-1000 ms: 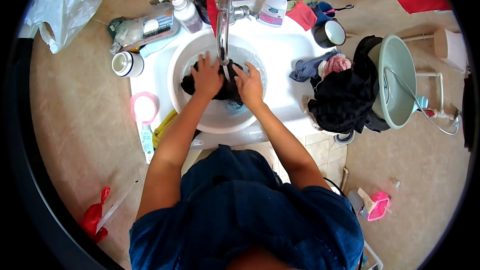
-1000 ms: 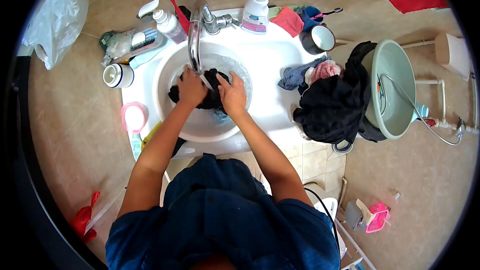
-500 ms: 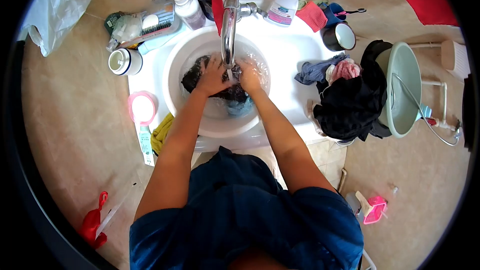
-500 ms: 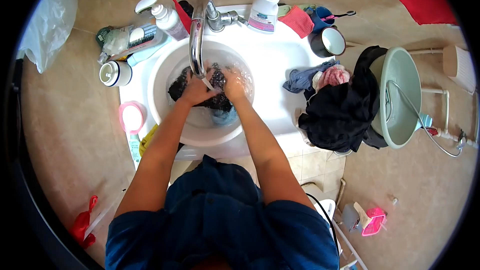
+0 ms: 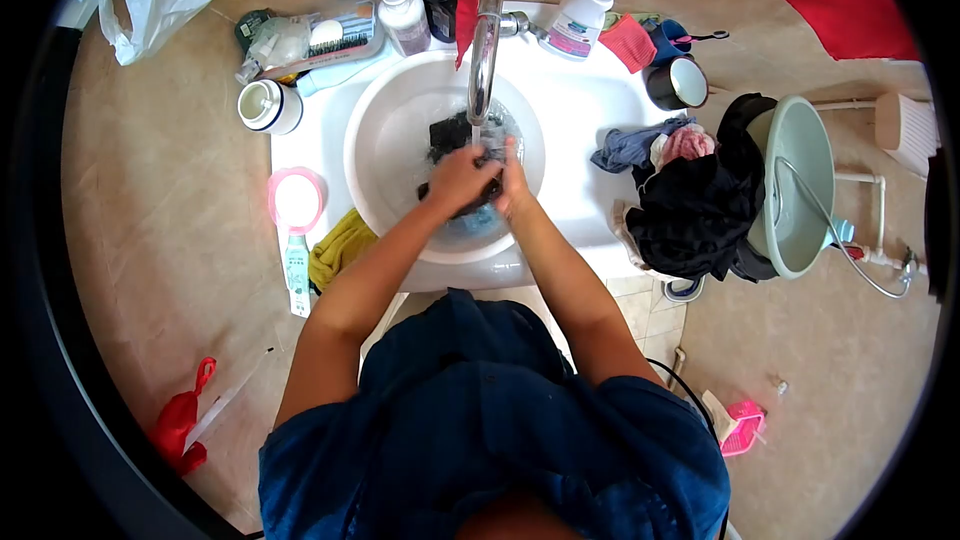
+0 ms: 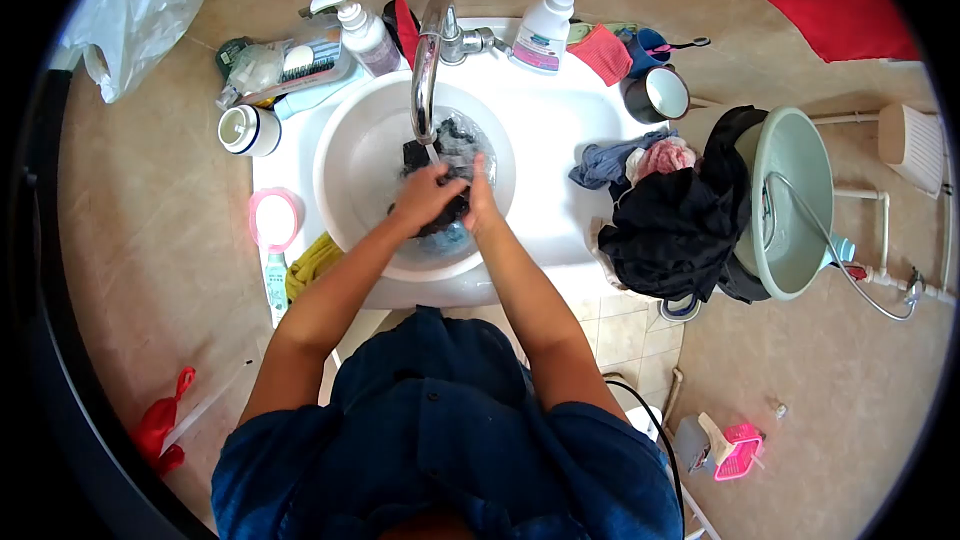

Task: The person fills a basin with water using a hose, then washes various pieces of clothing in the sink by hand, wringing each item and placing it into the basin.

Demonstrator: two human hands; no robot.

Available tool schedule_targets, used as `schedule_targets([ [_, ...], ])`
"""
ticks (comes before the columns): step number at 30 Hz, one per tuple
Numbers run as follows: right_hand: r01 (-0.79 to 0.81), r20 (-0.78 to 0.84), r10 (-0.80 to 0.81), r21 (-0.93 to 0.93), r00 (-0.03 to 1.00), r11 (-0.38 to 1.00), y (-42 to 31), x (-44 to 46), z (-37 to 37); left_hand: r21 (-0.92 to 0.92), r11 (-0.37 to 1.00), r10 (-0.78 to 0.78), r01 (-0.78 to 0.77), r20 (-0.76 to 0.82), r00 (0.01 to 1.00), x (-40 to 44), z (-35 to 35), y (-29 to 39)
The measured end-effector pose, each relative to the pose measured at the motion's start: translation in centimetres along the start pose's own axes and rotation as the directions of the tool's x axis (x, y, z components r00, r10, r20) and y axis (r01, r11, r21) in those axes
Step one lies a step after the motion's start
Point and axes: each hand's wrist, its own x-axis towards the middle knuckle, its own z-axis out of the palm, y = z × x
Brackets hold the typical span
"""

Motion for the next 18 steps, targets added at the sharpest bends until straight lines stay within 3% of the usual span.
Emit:
schedule_targets([
  [1, -0.084, 0.029, 0.083, 0.042, 0.996, 0.996, -0.9, 0.0, 0.0, 0.066, 0.996, 0.051, -0.053, 0.029, 0.998, -1.1, 0.5, 1.7],
  [2, -0.06, 0.22, 0.033, 0.118, 0.975, 0.991, -0.7, 1.0, -1.4, 0.041, 0.989, 0.144, -0.144, 0.013, 0.99, -2.1, 1.1, 2.9],
  [3, -0.162, 0.542, 0.039, 0.182, 0.839, 0.97, -1.3, 0.9, -2.3, 0.019, 0.972, 0.233, -0.233, -0.003, 0.973, -3.1, 1.6, 4.1],
  [5, -0.061, 0.389, -0.054, 0.279, 0.92, 0.958, -0.7, 0.5, -1.5, 0.064, 0.976, 0.207, -0.21, 0.052, 0.977, -4.0, 1.5, 6.8],
  [7, 0.104, 0.598, -0.274, 0.302, 0.753, 0.947, -0.1, -3.8, 2.2, 0.096, 0.974, 0.21, -0.207, -0.02, 0.978, -3.5, 1.9, 7.2],
  [9, -0.085, 0.773, -0.233, 0.346, 0.59, 0.934, 1.9, 2.1, -1.7, 0.263, 0.938, 0.291, -0.226, -0.243, 0.926, -0.8, 3.7, 4.5],
  [10, 0.063, 0.516, -0.161, 0.203, 0.841, 0.977, 1.7, 2.0, -2.1, 0.298, 0.937, 0.282, -0.185, -0.325, 0.903, 0.3, 2.9, 4.4],
  [11, 0.07, 0.19, -0.068, -0.006, 0.98, 0.998, 1.5, 1.8, -2.4, 0.325, 0.934, 0.283, -0.145, -0.429, 0.858, 2.0, 2.6, 2.9],
  [12, 0.146, 0.054, -0.137, -0.243, 0.989, 0.959, 1.1, -0.1, -0.7, 0.411, 0.908, 0.131, 0.083, -0.465, 0.876, 4.1, 2.1, 0.9],
  [13, 0.175, -0.062, -0.231, -0.474, 0.971, 0.863, 0.8, -1.5, 0.8, 0.432, 0.9, 0.144, 0.057, -0.417, 0.897, 3.7, -0.6, 1.4],
  [16, 0.279, 0.105, -0.421, -0.883, 0.901, 0.378, -0.7, -3.6, 1.5, 0.547, 0.83, 0.189, 0.114, -0.467, 0.864, 5.2, -3.5, -2.4],
  [17, 0.271, 0.163, -0.457, -0.945, 0.874, 0.181, -1.7, -5.4, 2.7, 0.588, 0.8, 0.213, 0.119, -0.464, 0.86, 5.1, -3.9, -3.1],
  [18, 0.204, 0.149, -0.42, -0.975, 0.895, 0.09, -2.6, -6.3, 3.4, 0.596, 0.796, 0.201, 0.11, -0.431, 0.88, 4.8, -4.0, -3.5],
])
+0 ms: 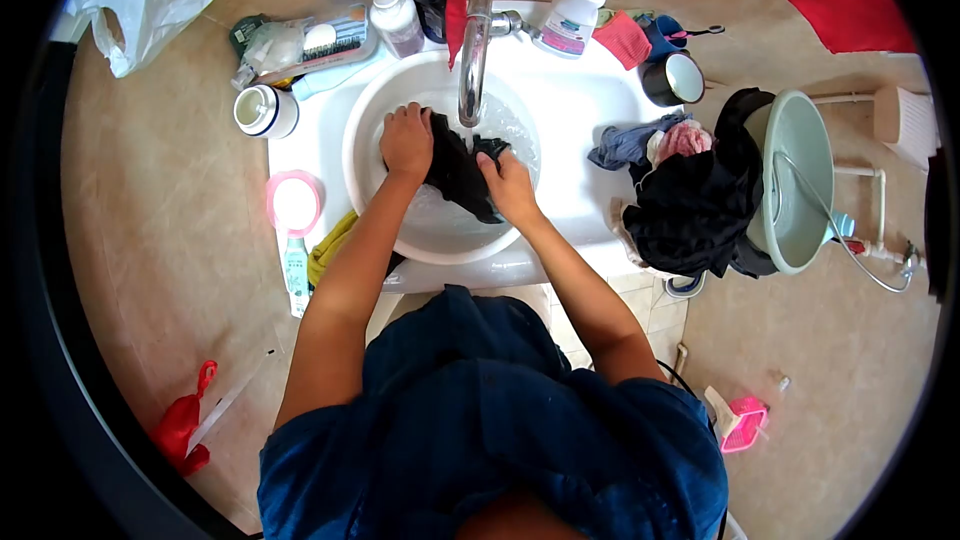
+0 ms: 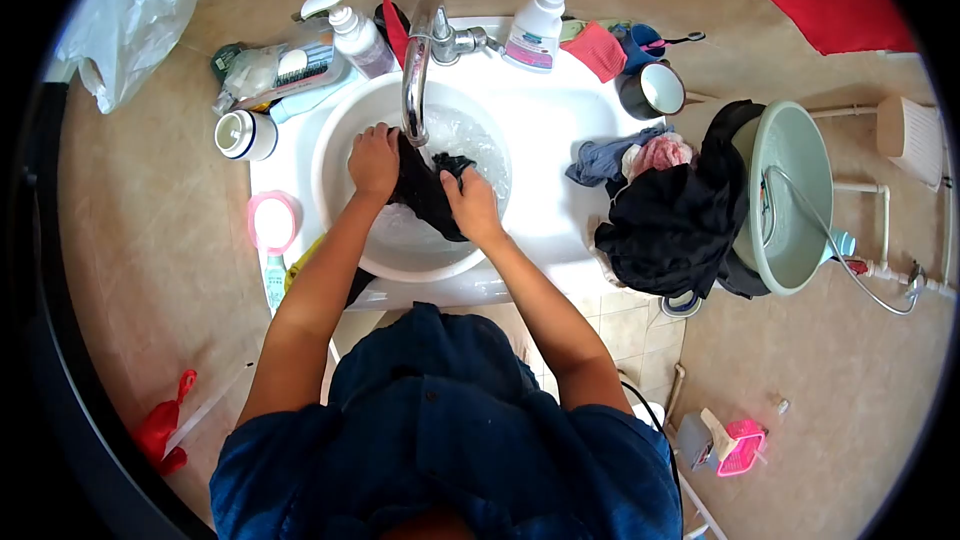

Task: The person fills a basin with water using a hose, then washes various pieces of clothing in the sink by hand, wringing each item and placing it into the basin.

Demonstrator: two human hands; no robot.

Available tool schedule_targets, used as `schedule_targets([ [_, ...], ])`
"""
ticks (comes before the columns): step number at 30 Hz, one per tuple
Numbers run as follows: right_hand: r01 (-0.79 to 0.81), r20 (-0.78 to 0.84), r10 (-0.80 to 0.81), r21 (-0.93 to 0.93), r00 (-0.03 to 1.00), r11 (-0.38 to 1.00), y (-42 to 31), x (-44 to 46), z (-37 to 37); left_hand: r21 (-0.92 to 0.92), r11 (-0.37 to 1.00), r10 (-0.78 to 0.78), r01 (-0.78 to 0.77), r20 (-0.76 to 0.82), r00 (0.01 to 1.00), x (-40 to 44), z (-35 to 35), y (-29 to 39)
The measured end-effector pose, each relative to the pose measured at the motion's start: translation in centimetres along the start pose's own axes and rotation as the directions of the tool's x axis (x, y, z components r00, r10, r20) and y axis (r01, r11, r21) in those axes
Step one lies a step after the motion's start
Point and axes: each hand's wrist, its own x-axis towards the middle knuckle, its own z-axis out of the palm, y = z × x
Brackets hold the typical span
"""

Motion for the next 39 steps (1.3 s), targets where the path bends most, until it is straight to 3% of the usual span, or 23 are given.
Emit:
schedule_targets([
  [3, 0.226, -0.245, -0.312, -0.325, 0.918, 0.918, 1.6, 0.8, 1.9, 0.053, 0.995, 0.081, -0.089, 0.139, 0.987, -0.8, -0.1, 0.5],
  [4, 0.18, -0.16, -0.253, -0.371, 0.954, 0.911, 1.2, 0.9, 1.8, 0.102, 0.982, 0.136, -0.161, 0.217, 0.967, -1.6, -0.7, 1.6],
  [5, 0.217, -0.135, -0.321, -0.493, 0.937, 0.843, 1.9, 1.5, 2.4, 0.148, 0.961, 0.183, -0.235, 0.299, 0.936, -2.4, -1.0, 2.2],
  [6, 0.248, -0.103, -0.382, -0.602, 0.918, 0.759, 3.5, 2.3, 3.4, 0.092, 0.96, 0.186, -0.263, 0.491, 0.851, -3.0, -0.2, 2.1],
  [7, 0.274, -0.063, -0.438, -0.699, 0.897, 0.661, 4.2, 3.0, 4.1, 0.146, 0.938, 0.192, -0.313, 0.533, 0.824, -3.7, 0.7, 1.8],
  [8, 0.225, 0.005, -0.3, -0.673, 0.954, 0.705, 4.9, 3.7, 4.7, 0.196, 0.91, 0.195, -0.364, 0.573, 0.796, -4.4, 1.5, 1.5],
  [11, 0.213, 0.037, -0.269, -0.718, 0.962, 0.662, 6.2, 5.6, 5.5, 0.249, 0.884, 0.15, -0.395, 0.65, 0.745, -3.7, 3.6, 1.1],
  [14, 0.274, -0.011, -0.445, -0.773, 0.895, 0.572, 8.8, 7.9, 6.3, 0.215, 0.926, 0.11, -0.311, 0.634, 0.765, -2.0, 3.8, 2.1],
  [17, 0.071, 0.169, 0.029, -0.558, 0.985, 0.827, 4.2, 8.6, 3.0, 0.276, 0.911, 0.105, -0.308, 0.566, 0.818, -1.3, 5.2, 2.4],
  [19, 0.054, -0.064, -0.055, -0.021, 0.996, 0.998, 6.7, 7.9, 4.0, 0.1, 0.989, 0.051, -0.107, 0.451, 0.891, -1.5, 6.1, 1.7],
  [20, 0.094, -0.186, -0.046, 0.257, 0.981, 0.962, 8.3, 7.5, 4.6, -0.003, 1.0, 0.009, -0.009, 0.396, 0.918, -1.6, 6.2, 1.5],
  [23, 0.11, -0.431, 0.081, 0.402, 0.899, 0.909, 10.2, 6.1, 7.2, -0.29, 0.928, -0.112, 0.234, 0.382, 0.917, -2.4, 4.3, 1.7],
  [24, 0.025, -0.303, 0.193, 0.592, 0.933, 0.806, 8.8, 5.3, 6.8, -0.419, 0.873, -0.154, 0.248, 0.245, 0.957, -3.5, 4.0, 2.3],
  [25, -0.08, -0.166, 0.299, 0.743, 0.94, 0.664, 7.0, 4.3, 6.4, -0.463, 0.852, -0.13, 0.245, 0.266, 0.955, -4.4, 2.6, 3.3],
  [26, -0.201, 0.099, 0.302, 0.924, 0.948, 0.327, 7.1, 4.6, 6.0, -0.504, 0.829, -0.103, 0.242, 0.288, 0.952, -5.2, -0.1, 4.7],
  [27, -0.341, 0.344, 0.2, 0.939, 0.917, -0.05, 7.3, 4.9, 5.6, -0.543, 0.804, -0.076, 0.242, 0.31, 0.948, -6.0, -2.4, 6.0],
  [28, -0.426, 0.426, 0.196, 0.904, 0.883, -0.043, 6.3, 4.6, 4.5, -0.57, 0.798, -0.004, 0.195, 0.319, 0.948, -6.7, -3.7, 7.0],
  [29, -0.503, 0.51, 0.049, 0.857, 0.859, -0.11, 6.4, 4.8, 3.7, -0.597, 0.788, 0.066, 0.15, 0.324, 0.944, -7.5, -4.8, 7.9],
  [31, -0.601, 0.511, -0.415, 0.79, 0.753, -0.119, 6.0, 5.8, 3.0, -0.573, 0.815, 0.123, 0.09, 0.322, 0.939, -8.5, -6.2, 9.5],
  [32, -0.641, 0.53, -0.429, 0.749, 0.731, -0.166, 5.8, 5.7, 2.9, -0.57, 0.818, 0.12, 0.08, 0.306, 0.944, -8.5, -6.1, 9.7],
  [36, -0.491, 0.483, -0.092, 0.865, 0.871, -0.101, 7.7, 6.2, 5.1, -0.427, 0.904, 0.057, -0.03, 0.051, 0.997, -6.3, -3.2, 8.0],
  [37, -0.447, 0.392, 0.237, 0.854, 0.889, 0.266, 6.1, 5.5, 3.9, -0.336, 0.942, -0.001, 0.022, 0.061, 0.998, -5.4, -2.8, 7.1],
  [39, -0.309, 0.122, 0.33, 0.734, 0.936, 0.605, 1.5, 3.1, 2.5, -0.187, 0.98, -0.051, 0.073, 0.121, 0.991, -4.1, -2.9, 4.7],
])
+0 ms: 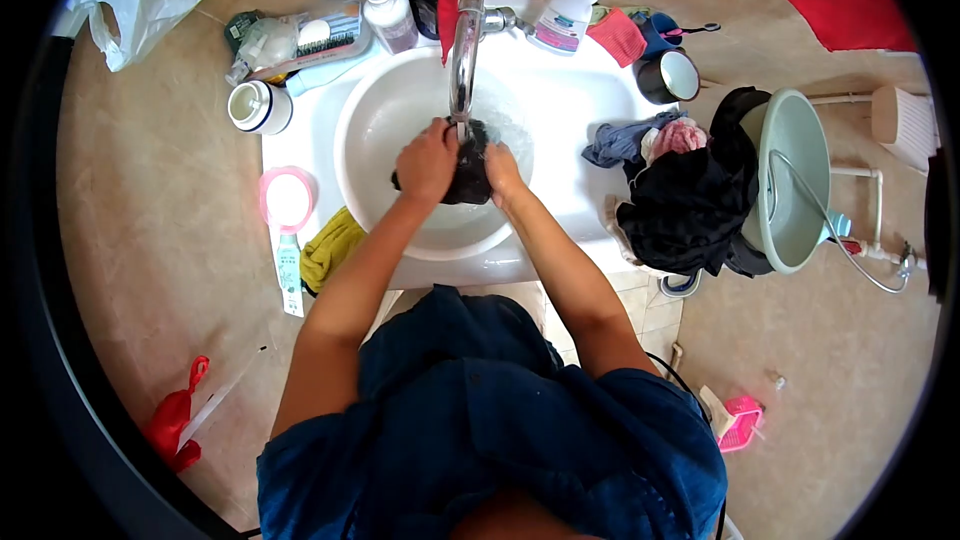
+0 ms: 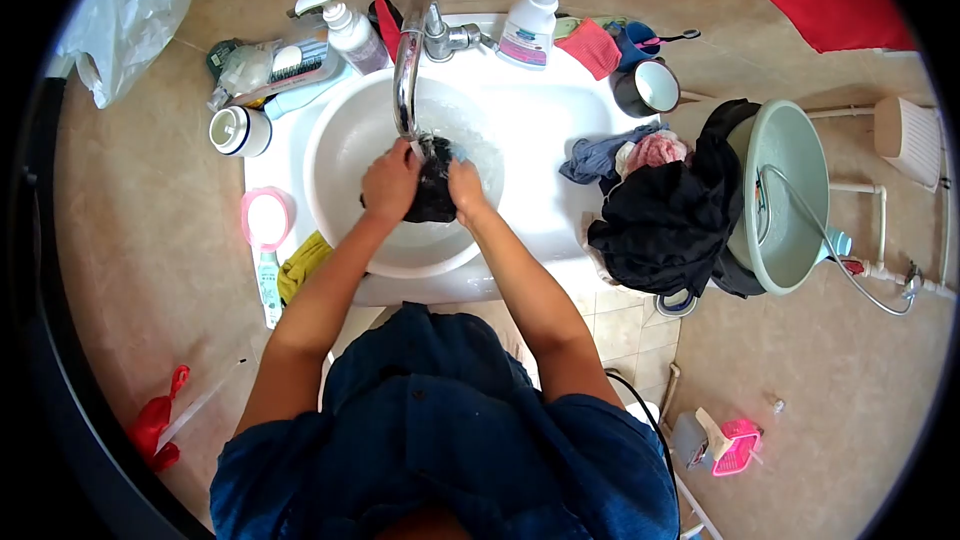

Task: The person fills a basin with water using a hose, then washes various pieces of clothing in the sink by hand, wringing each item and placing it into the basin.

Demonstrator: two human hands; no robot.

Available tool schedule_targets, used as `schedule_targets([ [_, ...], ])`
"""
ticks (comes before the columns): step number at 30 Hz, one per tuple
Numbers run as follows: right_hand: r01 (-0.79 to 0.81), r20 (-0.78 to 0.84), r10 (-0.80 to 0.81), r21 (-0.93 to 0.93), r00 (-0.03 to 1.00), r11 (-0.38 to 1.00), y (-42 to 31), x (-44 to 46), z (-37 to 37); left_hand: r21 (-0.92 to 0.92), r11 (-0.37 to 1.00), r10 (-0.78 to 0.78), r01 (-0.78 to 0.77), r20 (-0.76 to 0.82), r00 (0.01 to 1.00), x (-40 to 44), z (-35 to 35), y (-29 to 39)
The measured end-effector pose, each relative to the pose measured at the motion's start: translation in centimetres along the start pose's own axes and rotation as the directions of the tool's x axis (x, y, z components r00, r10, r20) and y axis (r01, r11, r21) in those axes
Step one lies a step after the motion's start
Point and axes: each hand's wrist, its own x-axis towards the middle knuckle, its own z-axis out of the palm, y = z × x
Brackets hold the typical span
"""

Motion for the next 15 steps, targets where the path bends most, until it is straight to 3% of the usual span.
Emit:
schedule_targets([
  [2, 0.283, 0.124, -0.26, -0.223, 0.957, 0.933, 0.9, 1.3, -1.2, 0.096, 0.994, 0.053, -0.057, 0.041, 0.998, 0.2, -0.7, -2.5],
  [4, 0.525, 0.209, -0.489, -0.476, 0.847, 0.705, 0.0, 0.9, -1.3, 0.182, 0.977, 0.084, -0.11, 0.141, 0.986, 0.2, -1.3, -5.1],
  [6, 0.597, 0.306, -0.563, -0.66, 0.768, 0.456, -1.3, -0.4, -2.1, 0.251, 0.953, 0.088, -0.168, 0.301, 0.95, 0.1, -1.5, -6.8],
  [7, 0.624, 0.371, -0.589, -0.719, 0.718, 0.306, -1.0, 0.7, -2.7, 0.33, 0.93, -0.006, -0.164, 0.46, 0.888, 0.2, -2.6, -5.7],
  [8, 0.638, 0.443, -0.603, -0.756, 0.663, 0.145, -0.5, 1.6, -3.1, 0.354, 0.914, 0.018, -0.201, 0.457, 0.889, 0.1, -2.8, -4.6],
  [11, 0.499, 0.415, -0.598, -0.866, 0.686, -0.029, 1.8, 2.8, -2.8, 0.363, 0.896, 0.08, -0.257, 0.437, 0.896, -0.2, -2.1, -2.1],
  [14, 0.4, 0.432, -0.399, -0.901, 0.809, -0.164, 4.2, 4.0, -2.7, 0.38, 0.731, 0.464, -0.567, 0.333, 0.821, 0.5, 4.0, -5.5],
  [15, 0.407, 0.452, -0.428, -0.892, 0.783, -0.197, 4.5, 4.0, -2.6, 0.324, 0.807, 0.301, -0.493, 0.493, 0.816, 0.9, 4.9, -5.4],
])
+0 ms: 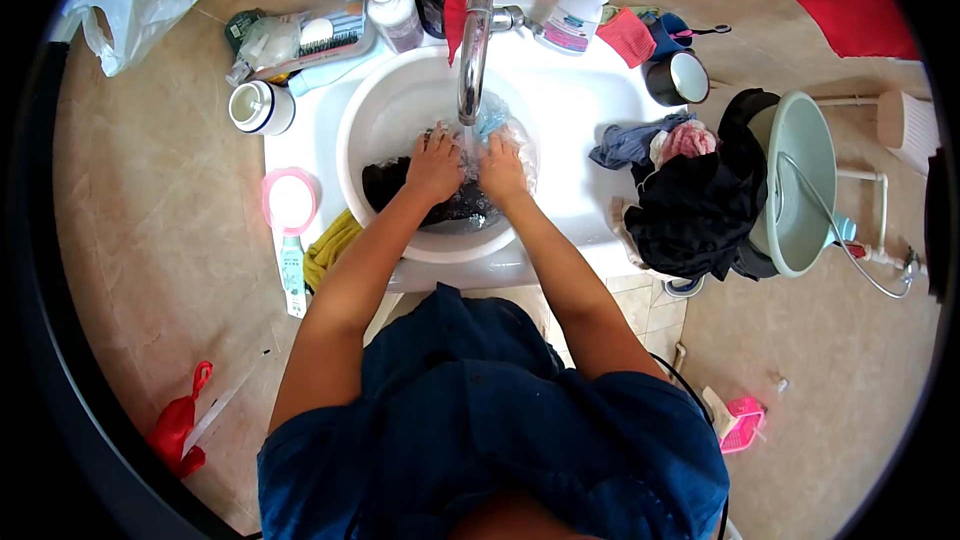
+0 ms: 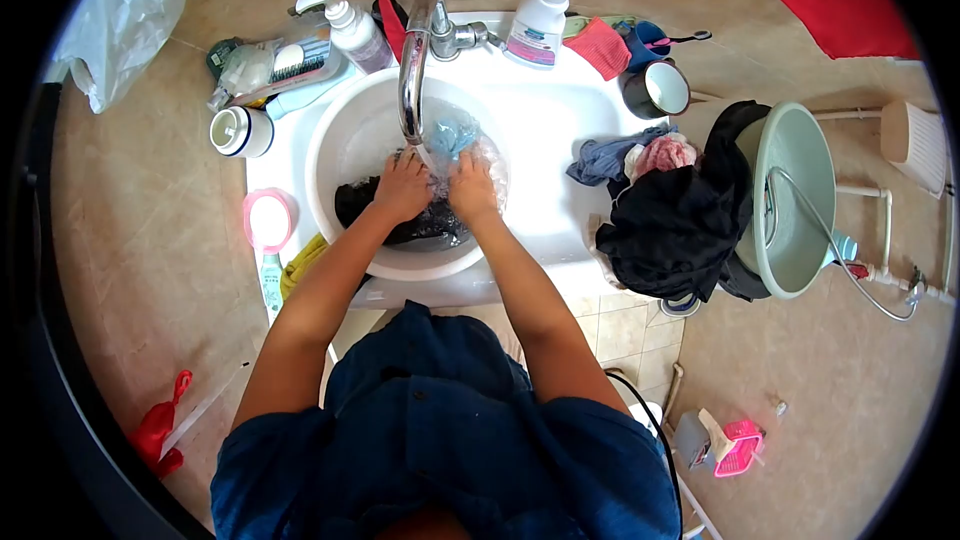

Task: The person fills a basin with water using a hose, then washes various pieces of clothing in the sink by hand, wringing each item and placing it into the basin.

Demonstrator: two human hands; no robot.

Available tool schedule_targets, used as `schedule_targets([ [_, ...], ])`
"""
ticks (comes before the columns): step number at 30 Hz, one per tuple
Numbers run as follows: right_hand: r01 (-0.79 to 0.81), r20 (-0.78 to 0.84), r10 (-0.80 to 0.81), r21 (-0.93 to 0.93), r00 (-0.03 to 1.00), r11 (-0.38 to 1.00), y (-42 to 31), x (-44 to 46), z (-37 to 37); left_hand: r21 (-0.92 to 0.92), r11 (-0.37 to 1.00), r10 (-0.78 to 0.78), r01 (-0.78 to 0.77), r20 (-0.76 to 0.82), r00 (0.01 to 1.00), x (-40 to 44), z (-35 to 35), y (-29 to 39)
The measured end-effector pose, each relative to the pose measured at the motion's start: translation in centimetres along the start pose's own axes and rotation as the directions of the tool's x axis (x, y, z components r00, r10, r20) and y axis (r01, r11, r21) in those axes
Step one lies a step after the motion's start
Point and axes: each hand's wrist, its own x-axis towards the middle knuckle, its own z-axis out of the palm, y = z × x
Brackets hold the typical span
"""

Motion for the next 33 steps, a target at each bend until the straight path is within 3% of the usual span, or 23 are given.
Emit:
schedule_targets([
  [3, -0.106, 0.073, 0.099, 0.091, 0.992, 0.99, 0.7, 0.7, 2.2, 0.041, 0.999, -0.014, 0.008, 0.149, 0.989, 1.3, 1.4, -0.3],
  [6, -0.057, -0.164, 0.07, 0.081, 0.984, 0.995, 1.9, 2.1, 4.7, -0.177, 0.984, -0.037, 0.035, -0.011, 0.999, 1.9, 1.9, -0.5],
  [9, -0.065, -0.159, 0.087, 0.136, 0.983, 0.989, 0.6, 2.9, -2.4, -0.421, 0.897, -0.088, 0.136, 0.132, 0.987, 4.0, 1.7, -2.3],
  [10, -0.139, -0.107, 0.221, 0.502, 0.969, 0.854, 0.3, 3.2, -3.7, -0.505, 0.846, -0.148, 0.172, 0.087, 0.985, 4.1, 1.7, -2.5],
  [11, -0.192, -0.009, 0.323, 0.789, 0.946, 0.583, 0.0, 3.5, -4.6, -0.584, 0.787, -0.211, 0.2, 0.049, 0.976, 4.1, 1.7, -2.6],
  [12, -0.214, 0.12, 0.378, 0.952, 0.918, 0.22, -0.4, 3.7, -5.7, -0.658, 0.72, -0.278, 0.22, 0.017, 0.961, 4.1, 1.7, -2.7],
  [15, -0.208, 0.315, 0.249, 0.903, 0.916, -0.376, -2.4, 3.6, -11.5, -0.728, 0.686, -0.383, -0.002, -0.363, 0.849, 4.6, 3.6, -1.5],
  [18, -0.164, 0.295, 0.086, 0.724, 0.952, -0.67, -3.3, 2.8, -14.3, -0.939, 0.325, -0.378, -0.109, -0.235, 0.895, 4.8, 2.6, 0.1],
  [19, -0.168, 0.278, 0.027, 0.653, 0.96, -0.738, -3.1, 2.7, -14.6, -0.998, 0.022, -0.374, -0.063, -0.067, 0.925, 4.4, 1.2, 0.3],
  [21, -0.169, 0.3, 0.06, 0.68, 0.952, -0.714, -1.8, 2.7, -14.1, -0.83, -0.553, -0.214, 0.074, 0.228, 0.95, 3.8, -1.2, 0.4],
  [22, -0.171, 0.311, 0.077, 0.691, 0.947, -0.702, -1.2, 2.7, -13.4, -0.77, -0.638, -0.245, 0.015, 0.221, 0.944, 4.0, -0.5, -0.2],
  [24, -0.186, 0.264, 0.349, 0.953, 0.899, -0.239, 0.0, 2.6, -11.3, -0.622, -0.775, -0.307, -0.111, 0.217, 0.927, 4.6, 1.1, -2.1],
  [25, -0.219, 0.183, 0.462, 0.975, 0.868, 0.026, 0.7, 2.5, -9.8, -0.798, -0.594, -0.441, -0.101, 0.217, 0.871, 4.4, 0.6, -2.4],
  [27, -0.23, 0.009, 0.435, 0.858, 0.9, 0.458, 2.4, 2.3, -6.0, -0.989, -0.148, -0.67, 0.016, 0.112, 0.734, 3.6, -1.2, -2.8],
  [28, -0.218, -0.089, 0.401, 0.721, 0.912, 0.657, 2.2, 2.0, -5.0, -0.923, 0.304, -0.687, 0.237, -0.04, 0.726, 3.5, -1.0, -3.4],
  [29, -0.2, -0.178, 0.344, 0.542, 0.922, 0.816, 1.9, 1.7, -4.0, -0.837, 0.492, -0.642, 0.239, -0.163, 0.75, 3.4, -0.6, -3.3],
  [31, -0.178, -0.19, 0.284, 0.435, 0.94, 0.883, -0.6, 1.2, -3.6, -0.561, 0.799, -0.475, 0.216, -0.371, 0.798, 2.9, 0.2, -2.2],
  [32, -0.141, -0.213, 0.22, 0.332, 0.952, 0.933, -1.4, 1.0, -2.5, -0.422, 0.864, -0.396, 0.276, -0.229, 0.889, 2.8, 0.4, -1.5],
  [33, -0.103, -0.228, 0.154, 0.223, 0.961, 0.969, -1.7, 0.9, -1.4, -0.36, 0.897, -0.354, 0.258, -0.232, 0.906, 2.8, 1.0, -1.5],
])
